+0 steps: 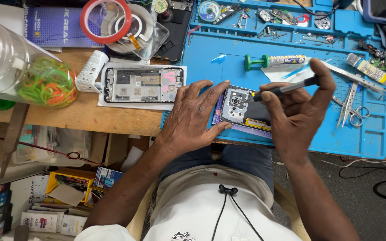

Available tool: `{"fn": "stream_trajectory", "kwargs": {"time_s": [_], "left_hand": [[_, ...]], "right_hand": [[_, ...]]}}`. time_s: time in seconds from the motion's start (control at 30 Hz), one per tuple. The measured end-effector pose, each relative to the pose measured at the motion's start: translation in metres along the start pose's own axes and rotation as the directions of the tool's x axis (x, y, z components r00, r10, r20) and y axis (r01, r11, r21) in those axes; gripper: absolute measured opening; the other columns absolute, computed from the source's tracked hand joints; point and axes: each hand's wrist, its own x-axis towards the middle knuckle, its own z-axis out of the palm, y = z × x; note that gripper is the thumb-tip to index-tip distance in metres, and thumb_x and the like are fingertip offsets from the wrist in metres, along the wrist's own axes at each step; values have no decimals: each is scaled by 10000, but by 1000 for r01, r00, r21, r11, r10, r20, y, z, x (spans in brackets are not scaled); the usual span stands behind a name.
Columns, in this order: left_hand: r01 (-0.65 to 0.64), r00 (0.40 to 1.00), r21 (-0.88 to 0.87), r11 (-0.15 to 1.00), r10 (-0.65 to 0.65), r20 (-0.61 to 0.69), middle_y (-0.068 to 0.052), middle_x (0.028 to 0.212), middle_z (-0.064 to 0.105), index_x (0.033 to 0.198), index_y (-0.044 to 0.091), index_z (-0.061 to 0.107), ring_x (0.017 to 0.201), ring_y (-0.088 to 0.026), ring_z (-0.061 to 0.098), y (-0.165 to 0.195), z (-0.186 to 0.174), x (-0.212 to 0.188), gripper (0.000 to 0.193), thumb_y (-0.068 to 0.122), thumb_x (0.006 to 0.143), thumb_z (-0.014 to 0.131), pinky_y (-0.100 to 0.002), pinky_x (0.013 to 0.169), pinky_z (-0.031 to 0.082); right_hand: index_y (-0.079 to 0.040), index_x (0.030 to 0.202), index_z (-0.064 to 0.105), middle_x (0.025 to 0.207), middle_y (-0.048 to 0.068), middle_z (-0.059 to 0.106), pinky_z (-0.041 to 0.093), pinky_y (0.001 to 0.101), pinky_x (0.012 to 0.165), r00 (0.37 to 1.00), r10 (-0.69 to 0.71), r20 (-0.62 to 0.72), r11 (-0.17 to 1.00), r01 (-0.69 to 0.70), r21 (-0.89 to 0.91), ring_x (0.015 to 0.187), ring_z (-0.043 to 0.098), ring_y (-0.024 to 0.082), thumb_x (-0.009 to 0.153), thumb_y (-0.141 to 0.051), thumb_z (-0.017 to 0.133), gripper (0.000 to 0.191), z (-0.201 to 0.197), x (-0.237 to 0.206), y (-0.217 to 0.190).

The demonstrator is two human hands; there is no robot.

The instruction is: The person uses a screwdriver to remove screws from the back of a disassembled smartphone, then reassembles the device and tests it by turning it on. They also handle other phones and tools on the workbench.

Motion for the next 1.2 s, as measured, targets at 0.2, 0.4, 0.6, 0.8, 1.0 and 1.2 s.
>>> {"fn": "stream_trajectory", "kwargs": {"time_s": [0.2,0.4,0.6,0.8,1.0,1.2], "left_hand": [[15,1000,-2,1000,-15,10,-188,1388,605,1555,100,372,1341,-352,451,0,-2,1,920,430,822,820,-484,1110,324],[17,1000,-3,1000,-16,17,-198,1399,593,1563,112,367,1355,-352,444,-2,-2,1,922,446,830,818,-492,1120,325],[20,1000,-4,1000,-20,24,-205,1395,584,1554,111,370,1343,-355,442,-4,-1,1,921,461,827,815,-498,1110,324],[20,999,-9,1000,-20,34,-203,1400,590,1561,99,365,1356,-349,444,-5,-2,1,903,473,857,788,-497,1112,325],[14,999,0,1000,-14,29,-207,1391,595,1562,86,360,1363,-355,440,-4,-3,1,894,475,869,770,-508,1120,314],[-6,1000,0,1000,6,14,-203,1395,597,1569,73,342,1361,-361,440,-5,-2,0,911,458,862,769,-509,1115,314]], "right_hand": [[-148,1591,216,1142,192,731,603,210,823,999,7,42,1000,-8,15,1045,745,167,1170,61,704,678,9,4,-1],[-147,1588,216,1134,189,725,598,210,820,998,10,54,1000,-9,-19,1041,741,164,1165,77,693,676,9,4,-2],[-145,1592,190,1145,190,725,637,241,874,997,-14,81,997,20,-68,1078,750,190,1172,60,685,681,9,4,0],[-130,1565,269,1146,180,736,652,279,882,972,-165,170,952,201,-229,1072,762,203,1101,41,711,663,18,13,-26],[-10,1359,574,1143,170,739,639,326,886,917,-207,342,875,330,-355,1041,758,229,950,46,758,453,20,33,-58],[15,1296,616,1086,161,739,621,342,832,912,-184,366,912,297,-282,971,745,216,928,16,762,396,24,51,-69]]}}
